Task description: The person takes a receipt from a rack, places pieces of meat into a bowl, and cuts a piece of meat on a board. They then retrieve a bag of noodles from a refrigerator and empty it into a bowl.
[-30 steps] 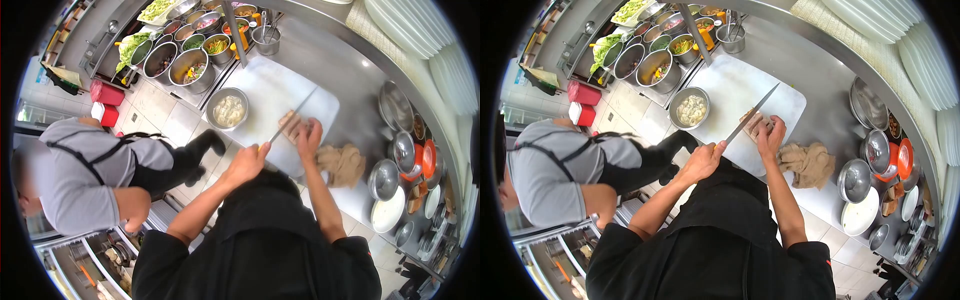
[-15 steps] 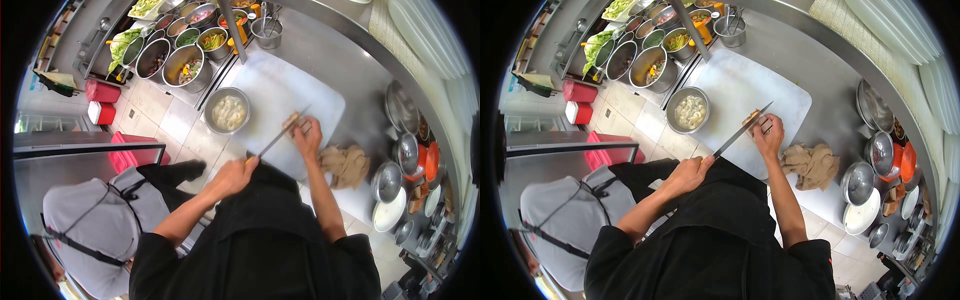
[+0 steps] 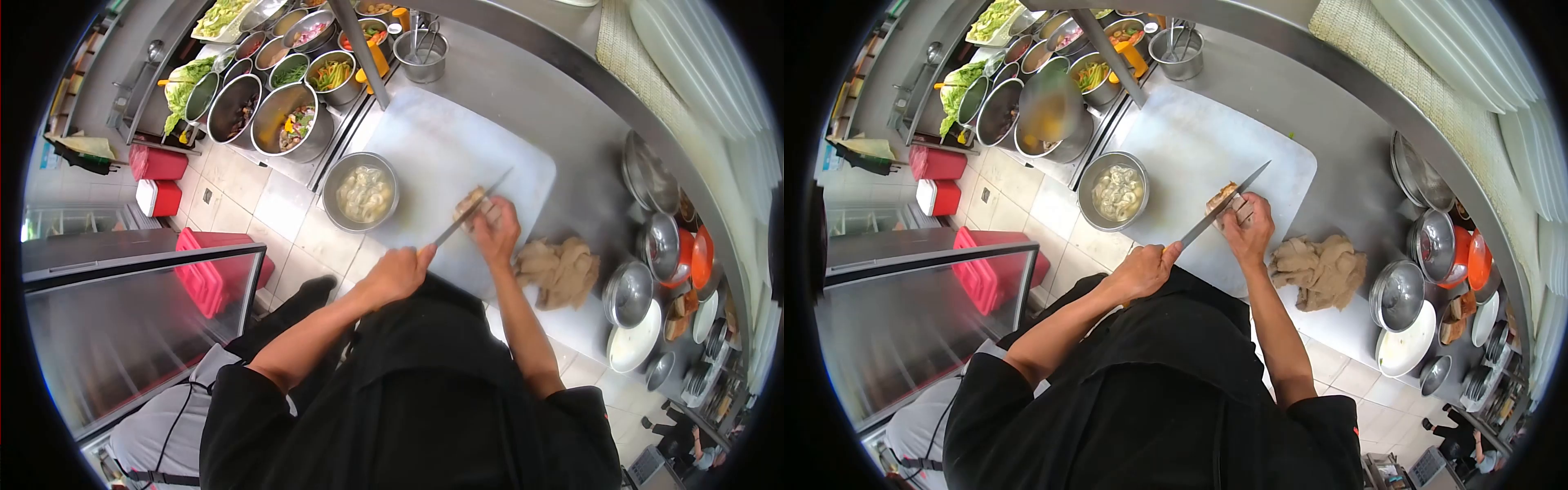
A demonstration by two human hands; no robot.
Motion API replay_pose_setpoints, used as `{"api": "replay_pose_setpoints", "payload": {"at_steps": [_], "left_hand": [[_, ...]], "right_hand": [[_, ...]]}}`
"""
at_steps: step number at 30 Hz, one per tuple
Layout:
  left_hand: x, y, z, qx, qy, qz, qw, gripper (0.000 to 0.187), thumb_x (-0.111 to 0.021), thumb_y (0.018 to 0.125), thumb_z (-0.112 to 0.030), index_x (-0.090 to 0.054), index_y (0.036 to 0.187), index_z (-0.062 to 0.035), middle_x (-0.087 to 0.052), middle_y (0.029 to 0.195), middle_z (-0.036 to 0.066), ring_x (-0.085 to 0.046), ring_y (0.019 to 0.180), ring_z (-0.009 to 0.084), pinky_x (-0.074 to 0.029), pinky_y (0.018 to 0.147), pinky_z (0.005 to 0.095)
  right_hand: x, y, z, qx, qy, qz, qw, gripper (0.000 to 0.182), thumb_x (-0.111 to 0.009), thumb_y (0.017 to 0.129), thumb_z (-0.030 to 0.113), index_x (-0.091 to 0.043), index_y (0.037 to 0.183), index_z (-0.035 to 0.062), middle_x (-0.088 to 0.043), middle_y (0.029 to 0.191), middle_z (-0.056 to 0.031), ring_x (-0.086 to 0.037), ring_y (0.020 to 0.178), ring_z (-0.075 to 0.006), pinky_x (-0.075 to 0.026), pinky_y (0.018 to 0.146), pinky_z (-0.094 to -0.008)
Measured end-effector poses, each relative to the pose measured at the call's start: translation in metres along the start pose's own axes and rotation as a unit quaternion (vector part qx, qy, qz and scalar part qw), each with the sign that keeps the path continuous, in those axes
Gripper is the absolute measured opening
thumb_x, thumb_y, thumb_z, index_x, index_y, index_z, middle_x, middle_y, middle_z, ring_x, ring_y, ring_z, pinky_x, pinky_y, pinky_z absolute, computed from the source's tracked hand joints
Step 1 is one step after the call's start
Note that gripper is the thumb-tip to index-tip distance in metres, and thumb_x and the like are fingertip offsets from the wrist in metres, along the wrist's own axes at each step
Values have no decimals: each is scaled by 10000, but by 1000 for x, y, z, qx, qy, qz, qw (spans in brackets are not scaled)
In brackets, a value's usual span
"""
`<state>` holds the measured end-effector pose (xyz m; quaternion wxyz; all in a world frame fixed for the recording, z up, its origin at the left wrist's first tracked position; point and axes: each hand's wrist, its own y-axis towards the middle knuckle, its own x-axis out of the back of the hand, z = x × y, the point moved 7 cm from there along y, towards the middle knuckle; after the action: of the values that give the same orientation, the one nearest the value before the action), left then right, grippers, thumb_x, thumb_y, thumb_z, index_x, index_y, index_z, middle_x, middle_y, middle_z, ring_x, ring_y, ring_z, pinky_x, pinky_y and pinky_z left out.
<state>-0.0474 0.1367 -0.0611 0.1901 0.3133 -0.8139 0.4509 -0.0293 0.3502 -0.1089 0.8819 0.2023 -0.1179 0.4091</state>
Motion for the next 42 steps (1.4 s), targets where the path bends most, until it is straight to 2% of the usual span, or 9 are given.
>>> {"api": "replay_pose_setpoints", "payload": {"at_steps": [17, 20, 23, 24, 27, 29, 34, 37, 42], "left_hand": [[-23, 32, -1, -52, -47, -76, 995, 673, -355, 976, -520, -618, 834, 83, -618, 792, 324, -600, 815, 496, -476, 757, 516], [1, 8, -5, -24, -59, -84, 994, 686, -392, 950, -565, -612, 886, 81, -633, 779, 279, -623, 784, 434, -486, 739, 473], [61, -24, 2, -19, -57, -96, 994, 689, -446, 915, -606, -615, 924, 63, -631, 744, 232, -630, 734, 358, -486, 708, 433], [86, -36, 8, -34, -38, -127, 991, 687, -466, 902, -616, -620, 924, 53, -624, 723, 223, -628, 716, 333, -482, 692, 424], [159, -66, 46, 35, 51, -169, 984, 661, -494, 904, -584, -622, 848, 62, -568, 588, 198, -575, 555, 291, -468, 587, 425], [193, -95, 53, 158, 50, -156, 974, 659, -499, 910, -567, -595, 768, 70, -533, 528, 119, -552, 416, 200, -444, 420, 350], [220, -99, 106, 236, 69, -141, 959, 682, -498, 909, -554, -579, 819, 117, -544, 552, 112, -571, 430, 232, -444, 378, 373], [222, -83, 133, 240, 71, -125, 960, 644, -519, 897, -557, -610, 828, 77, -522, 532, 107, -541, 400, 216, -430, 366, 361], [227, -67, 153, 258, 17, -86, 962, 610, -517, 905, -521, -583, 804, 77, -524, 553, 104, -535, 410, 207, -413, 361, 341]], "right_hand": [[-4, -1, 2, 0, -12, -5, 1000, 282, -669, 715, 111, -587, 959, -5, -625, 922, -156, -613, 815, -320, -495, 764, -386], [-6, 2, -1, -59, 11, 65, 996, 412, -682, 709, 108, -544, 1085, 12, -586, 1066, -166, -569, 968, -329, -465, 845, -405], [-5, 13, 29, 72, -57, 182, 979, 658, -712, 673, 109, -442, 1271, 56, -446, 1301, -179, -428, 1191, -358, -387, 989, -441], [-6, 16, 44, 87, -99, 307, 942, 920, -758, 598, 100, -312, 1403, 131, -262, 1448, -168, -264, 1315, -397, -281, 1093, -479], [-11, 21, 69, 191, -221, 469, 833, 1014, -776, 528, 76, -311, 1424, 171, -205, 1486, -156, -257, 1333, -403, -257, 1118, -489], [-19, 22, 58, 256, -285, 495, 780, 1045, -764, 472, 44, -331, 1414, 182, -311, 1428, -136, -296, 1323, -341, -290, 1090, -461], [-37, 31, 52, 292, -343, 544, 708, 850, -743, 457, 22, -448, 1250, 100, -480, 1205, -93, -404, 1214, -269, -369, 987, -418], [-37, 29, 54, 348, -303, 500, 733, 713, -738, 468, 20, -464, 1124, 68, -500, 1114, -91, -461, 1119, -274, -403, 926, -399], [-34, 31, 45, 248, -255, 526, 772, 697, -750, 470, 47, -449, 1099, 52, -533, 1045, -129, -513, 1047, -312, -443, 883, -393]]}}
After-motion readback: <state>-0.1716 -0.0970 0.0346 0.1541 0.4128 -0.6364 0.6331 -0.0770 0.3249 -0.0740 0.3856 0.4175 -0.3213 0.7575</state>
